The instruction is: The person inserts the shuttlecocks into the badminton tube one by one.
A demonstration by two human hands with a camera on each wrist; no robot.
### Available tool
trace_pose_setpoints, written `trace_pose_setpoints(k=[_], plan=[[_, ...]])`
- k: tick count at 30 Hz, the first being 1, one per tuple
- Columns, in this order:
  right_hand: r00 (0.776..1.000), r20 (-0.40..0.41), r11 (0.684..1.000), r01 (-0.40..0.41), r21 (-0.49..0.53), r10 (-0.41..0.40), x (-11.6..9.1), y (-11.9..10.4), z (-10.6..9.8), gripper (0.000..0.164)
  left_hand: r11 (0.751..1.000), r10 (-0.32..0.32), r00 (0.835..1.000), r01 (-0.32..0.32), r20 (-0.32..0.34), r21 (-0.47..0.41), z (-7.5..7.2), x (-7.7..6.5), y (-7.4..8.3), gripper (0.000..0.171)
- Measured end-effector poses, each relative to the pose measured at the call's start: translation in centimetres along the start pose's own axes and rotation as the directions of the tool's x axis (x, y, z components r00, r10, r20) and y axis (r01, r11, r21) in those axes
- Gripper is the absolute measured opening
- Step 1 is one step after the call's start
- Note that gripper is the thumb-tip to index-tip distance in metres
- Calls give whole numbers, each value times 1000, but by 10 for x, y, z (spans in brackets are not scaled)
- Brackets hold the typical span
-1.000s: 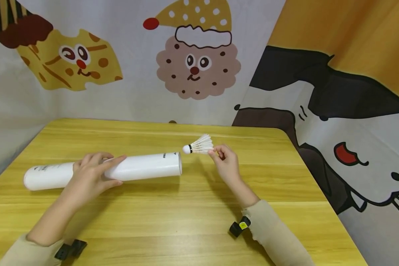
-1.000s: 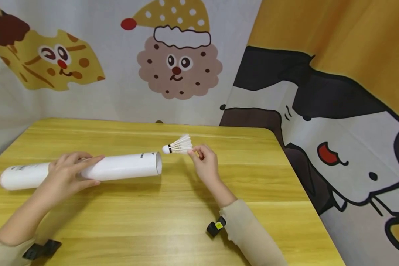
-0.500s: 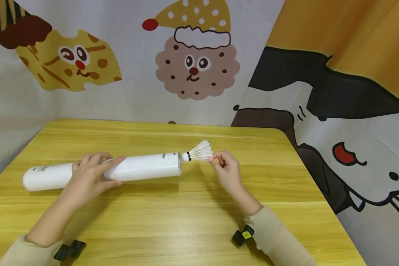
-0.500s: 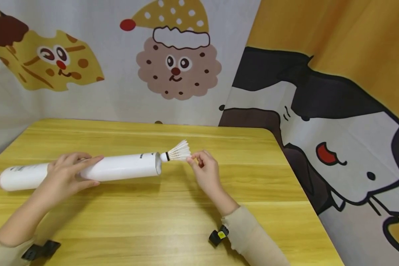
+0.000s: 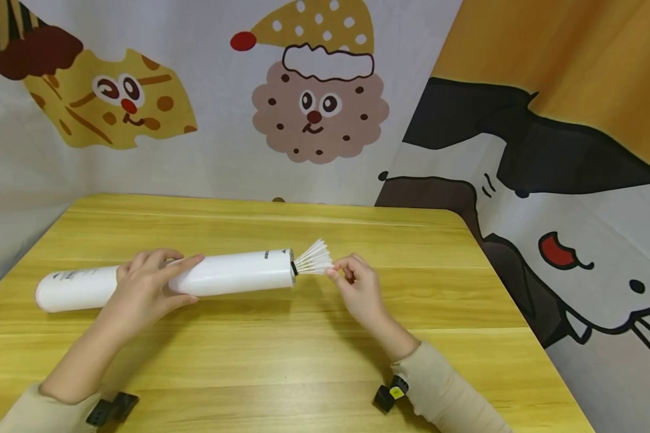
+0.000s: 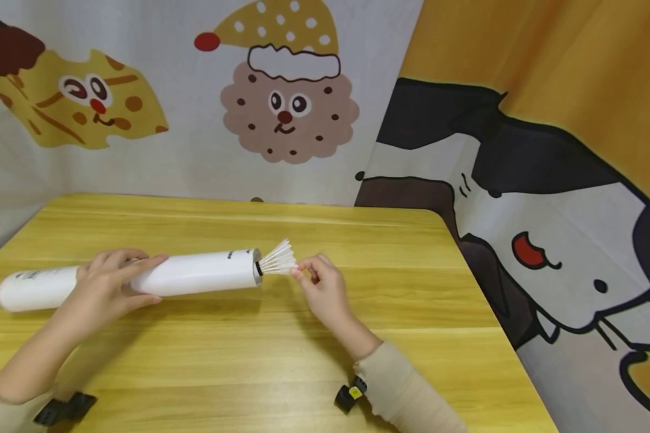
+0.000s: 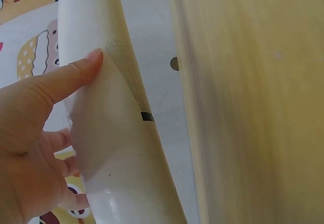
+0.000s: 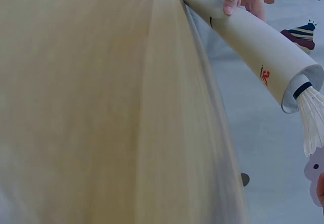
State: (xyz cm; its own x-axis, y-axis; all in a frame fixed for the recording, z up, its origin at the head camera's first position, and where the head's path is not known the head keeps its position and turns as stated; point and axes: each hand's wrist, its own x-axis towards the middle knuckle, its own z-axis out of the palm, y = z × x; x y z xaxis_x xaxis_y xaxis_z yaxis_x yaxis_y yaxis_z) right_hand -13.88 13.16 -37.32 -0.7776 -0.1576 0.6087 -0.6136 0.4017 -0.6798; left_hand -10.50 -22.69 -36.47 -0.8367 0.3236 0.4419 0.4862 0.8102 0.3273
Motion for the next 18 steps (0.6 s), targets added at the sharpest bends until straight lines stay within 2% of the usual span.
trace_pose_setpoints(k=[4, 18], plan=[[1000, 2, 1000, 18, 23, -18, 0, -7, 2, 9, 1000, -6, 1000, 6, 6, 1, 0, 0, 0, 76], [996, 66, 997, -65, 38, 62, -7, -19, 13, 9, 1000, -6, 1000, 6, 6, -8, 1, 0, 2, 76]])
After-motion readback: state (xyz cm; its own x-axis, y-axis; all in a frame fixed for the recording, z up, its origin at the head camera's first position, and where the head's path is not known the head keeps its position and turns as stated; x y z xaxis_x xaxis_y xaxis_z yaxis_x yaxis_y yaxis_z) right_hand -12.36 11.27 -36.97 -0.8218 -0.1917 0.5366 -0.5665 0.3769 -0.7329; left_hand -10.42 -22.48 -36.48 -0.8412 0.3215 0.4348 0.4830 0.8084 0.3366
